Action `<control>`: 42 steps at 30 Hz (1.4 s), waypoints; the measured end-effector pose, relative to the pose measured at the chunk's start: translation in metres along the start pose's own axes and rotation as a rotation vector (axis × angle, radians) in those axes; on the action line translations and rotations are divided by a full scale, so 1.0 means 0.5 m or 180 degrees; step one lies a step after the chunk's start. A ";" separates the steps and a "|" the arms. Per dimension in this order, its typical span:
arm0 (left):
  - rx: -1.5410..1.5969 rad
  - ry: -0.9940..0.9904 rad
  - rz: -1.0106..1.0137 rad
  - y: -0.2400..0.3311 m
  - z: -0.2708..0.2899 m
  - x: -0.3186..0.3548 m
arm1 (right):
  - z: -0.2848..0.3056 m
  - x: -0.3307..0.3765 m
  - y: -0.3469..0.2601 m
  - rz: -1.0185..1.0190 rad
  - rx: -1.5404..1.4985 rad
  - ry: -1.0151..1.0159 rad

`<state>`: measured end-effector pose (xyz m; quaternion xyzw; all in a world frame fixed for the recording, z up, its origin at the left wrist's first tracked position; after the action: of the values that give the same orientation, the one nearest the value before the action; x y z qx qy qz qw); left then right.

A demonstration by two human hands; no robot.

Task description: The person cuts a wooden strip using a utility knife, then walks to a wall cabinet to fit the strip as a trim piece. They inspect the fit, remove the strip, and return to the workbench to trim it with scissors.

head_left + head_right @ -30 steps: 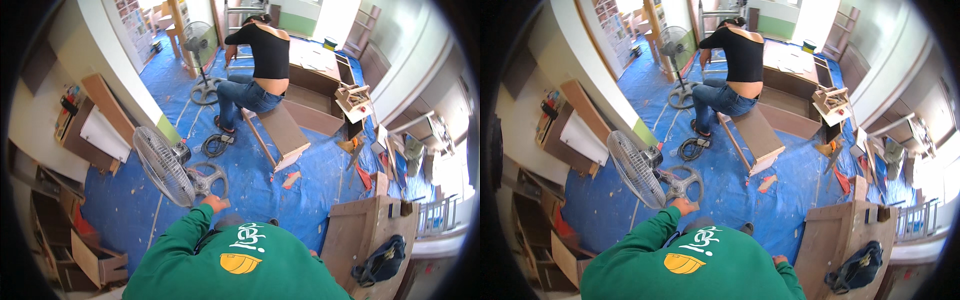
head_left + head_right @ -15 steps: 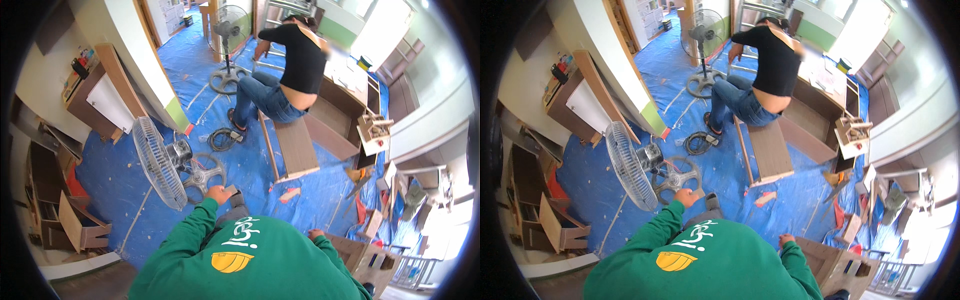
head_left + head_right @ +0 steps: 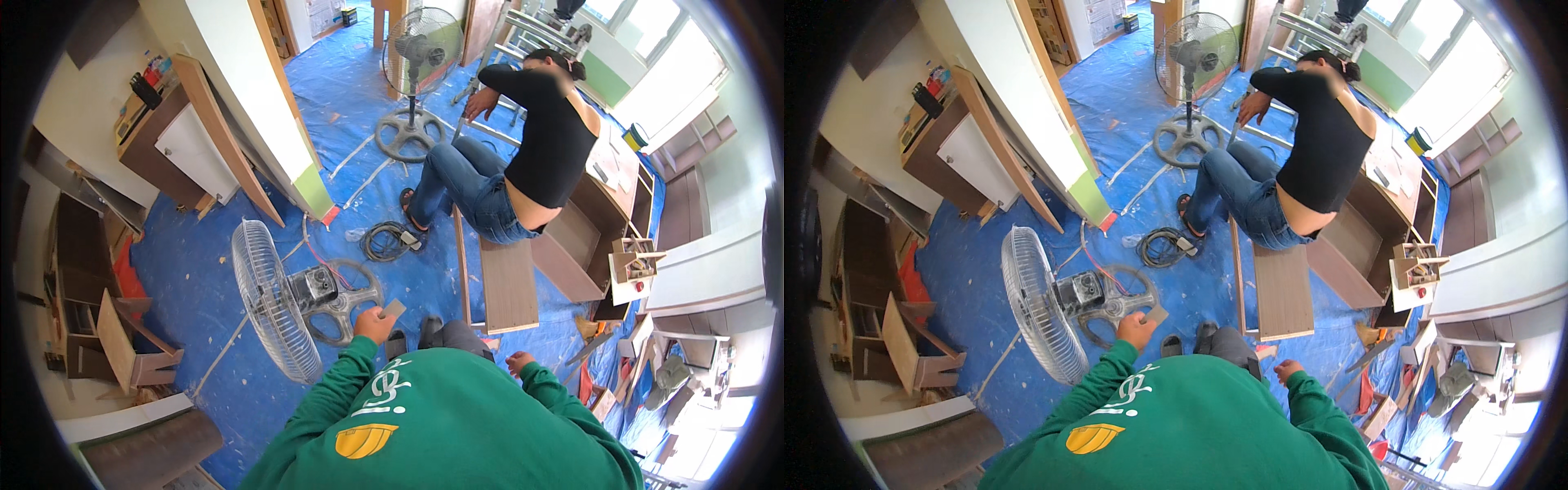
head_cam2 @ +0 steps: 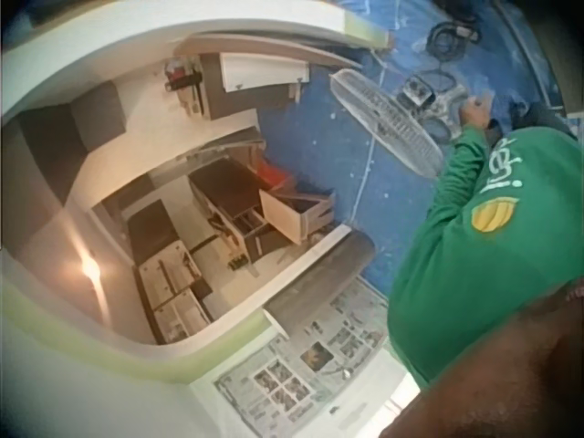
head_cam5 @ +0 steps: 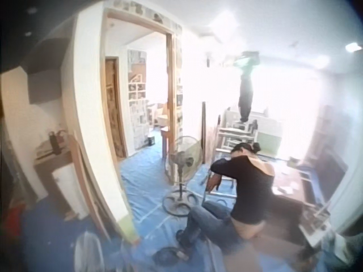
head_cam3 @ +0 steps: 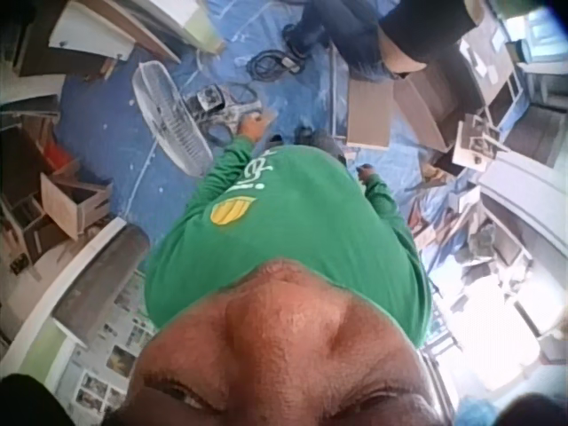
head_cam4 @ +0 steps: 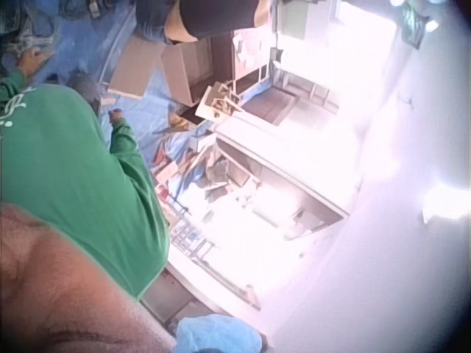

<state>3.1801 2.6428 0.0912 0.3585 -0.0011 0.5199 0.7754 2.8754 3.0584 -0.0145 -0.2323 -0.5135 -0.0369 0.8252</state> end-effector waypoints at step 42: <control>0.2606 0.0923 -0.0435 0.499 0.810 -1.572 | -0.135 -0.217 -1.627 -0.0005 -0.2024 -0.2103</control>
<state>2.7676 1.8347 0.2362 0.5588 0.3376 0.4700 0.5940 2.6370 2.2872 0.1480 -0.4729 -0.7125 -0.1172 0.5049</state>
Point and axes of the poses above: each hand's wrist, its own x-axis away from the middle knuckle, its own z-axis out of the back of the hand, y = z × x, the point moved 3 cm from there along -x, towards the middle knuckle, and after that the axes turned 12 degrees about -x, right-handed, at the moved point
